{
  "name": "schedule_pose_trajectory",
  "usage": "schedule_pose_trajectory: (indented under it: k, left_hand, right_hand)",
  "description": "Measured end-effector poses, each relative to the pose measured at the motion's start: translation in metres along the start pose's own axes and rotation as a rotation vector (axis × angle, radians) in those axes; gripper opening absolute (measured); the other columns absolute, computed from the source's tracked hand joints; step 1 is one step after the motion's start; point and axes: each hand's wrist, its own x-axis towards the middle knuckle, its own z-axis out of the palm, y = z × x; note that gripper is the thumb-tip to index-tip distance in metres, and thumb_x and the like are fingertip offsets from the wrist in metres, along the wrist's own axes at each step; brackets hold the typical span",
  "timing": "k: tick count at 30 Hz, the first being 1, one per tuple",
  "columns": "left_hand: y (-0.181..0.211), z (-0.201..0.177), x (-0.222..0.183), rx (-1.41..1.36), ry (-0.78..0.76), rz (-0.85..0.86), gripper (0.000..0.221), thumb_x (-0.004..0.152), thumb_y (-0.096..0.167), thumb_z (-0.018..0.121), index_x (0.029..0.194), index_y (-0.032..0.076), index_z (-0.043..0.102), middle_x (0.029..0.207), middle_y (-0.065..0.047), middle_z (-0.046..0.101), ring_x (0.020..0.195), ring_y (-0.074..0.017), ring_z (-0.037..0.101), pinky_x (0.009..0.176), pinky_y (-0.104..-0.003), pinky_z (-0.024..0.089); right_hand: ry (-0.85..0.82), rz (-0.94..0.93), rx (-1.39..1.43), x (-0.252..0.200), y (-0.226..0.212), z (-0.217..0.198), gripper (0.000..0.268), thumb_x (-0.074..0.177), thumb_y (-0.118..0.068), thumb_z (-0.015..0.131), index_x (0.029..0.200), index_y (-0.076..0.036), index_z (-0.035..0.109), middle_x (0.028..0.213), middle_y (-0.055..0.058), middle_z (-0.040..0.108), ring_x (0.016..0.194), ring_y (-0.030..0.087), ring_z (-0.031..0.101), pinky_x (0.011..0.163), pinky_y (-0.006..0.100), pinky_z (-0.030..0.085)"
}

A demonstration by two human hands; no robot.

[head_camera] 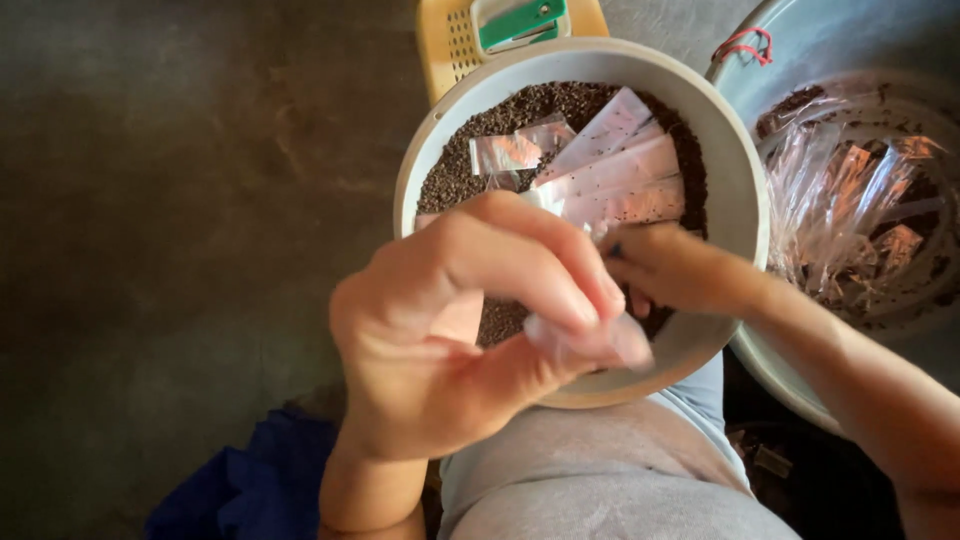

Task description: Filling small plastic bags with seeds from a large bowl and sealing them

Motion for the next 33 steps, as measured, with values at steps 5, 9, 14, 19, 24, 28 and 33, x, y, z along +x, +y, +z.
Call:
schedule_pose_trajectory:
  k: [5, 9, 14, 19, 24, 28, 33]
  left_hand:
    - [-0.06, -0.005, -0.002, 0.085, 0.085, 0.014, 0.039, 0.084, -0.006, 0.079, 0.097, 0.011, 0.046, 0.095, -0.004, 0.062, 0.088, -0.0144, 0.066, 0.085, -0.028, 0.059]
    - [-0.111, -0.004, -0.024, 0.278, 0.125, -0.124, 0.024, 0.079, 0.004, 0.084, 0.09, 0.007, 0.064, 0.095, -0.003, 0.072, 0.082, -0.011, 0.067, 0.081, -0.024, 0.057]
    - [-0.125, 0.018, -0.018, 0.309, 0.117, -0.174, 0.032, 0.078, 0.01, 0.085, 0.101, 0.006, 0.063, 0.095, -0.003, 0.073, 0.084, -0.013, 0.07, 0.082, -0.026, 0.059]
    - [-0.114, 0.02, 0.013, 0.335, 0.085, -0.023, 0.045, 0.082, 0.004, 0.084, 0.119, 0.006, 0.059, 0.099, -0.004, 0.075, 0.092, -0.0123, 0.075, 0.084, -0.024, 0.064]
    - [-0.047, 0.023, 0.041, 0.363, 0.161, 0.211, 0.028, 0.094, -0.001, 0.077, 0.112, 0.004, 0.056, 0.095, -0.003, 0.066, 0.086, -0.0128, 0.064, 0.088, -0.027, 0.059]
    - [-0.051, 0.018, 0.042, 0.441, 0.142, 0.173, 0.029, 0.089, -0.006, 0.08, 0.105, 0.004, 0.059, 0.096, -0.003, 0.068, 0.084, -0.0126, 0.064, 0.083, -0.026, 0.057]
    - [-0.108, 0.007, 0.038, 0.29, -0.251, -0.143, 0.018, 0.101, 0.009, 0.06, 0.117, 0.003, 0.055, 0.11, -0.01, 0.074, 0.096, -0.0164, 0.074, 0.08, -0.027, 0.062]
  right_hand:
    - [0.128, -0.189, 0.495, 0.005, 0.018, 0.015, 0.015, 0.085, -0.005, 0.063, 0.095, 0.002, 0.072, 0.069, 0.008, 0.07, 0.054, 0.016, 0.061, 0.048, 0.029, 0.052]
    - [0.205, -0.2, 1.152, -0.021, 0.016, -0.01, 0.025, 0.108, -0.021, 0.054, 0.1, 0.001, 0.062, 0.069, 0.014, 0.063, 0.049, 0.022, 0.056, 0.042, 0.03, 0.044]
    - [0.454, -0.446, 0.633, -0.073, -0.032, -0.046, 0.02, 0.109, -0.012, 0.049, 0.105, 0.002, 0.061, 0.082, 0.01, 0.066, 0.064, 0.014, 0.063, 0.055, 0.027, 0.053]
    - [0.588, -0.979, 0.265, -0.075, -0.015, -0.066, 0.02, 0.106, -0.005, 0.041, 0.102, -0.003, 0.06, 0.101, 0.008, 0.069, 0.101, 0.028, 0.078, 0.092, 0.037, 0.07]
    - [0.616, -0.752, -0.043, -0.032, -0.026, -0.011, 0.019, 0.082, -0.002, 0.074, 0.101, -0.004, 0.07, 0.084, 0.007, 0.071, 0.066, 0.023, 0.063, 0.06, 0.034, 0.05]
    - [0.651, -0.738, 0.032, -0.045, -0.04, -0.026, 0.022, 0.081, -0.006, 0.075, 0.102, -0.002, 0.067, 0.092, 0.008, 0.066, 0.077, 0.022, 0.06, 0.069, 0.034, 0.048]
    - [0.787, -0.715, 0.497, -0.049, -0.018, -0.052, 0.01, 0.112, 0.004, 0.05, 0.109, 0.007, 0.06, 0.107, 0.013, 0.062, 0.094, 0.018, 0.06, 0.093, 0.03, 0.056]
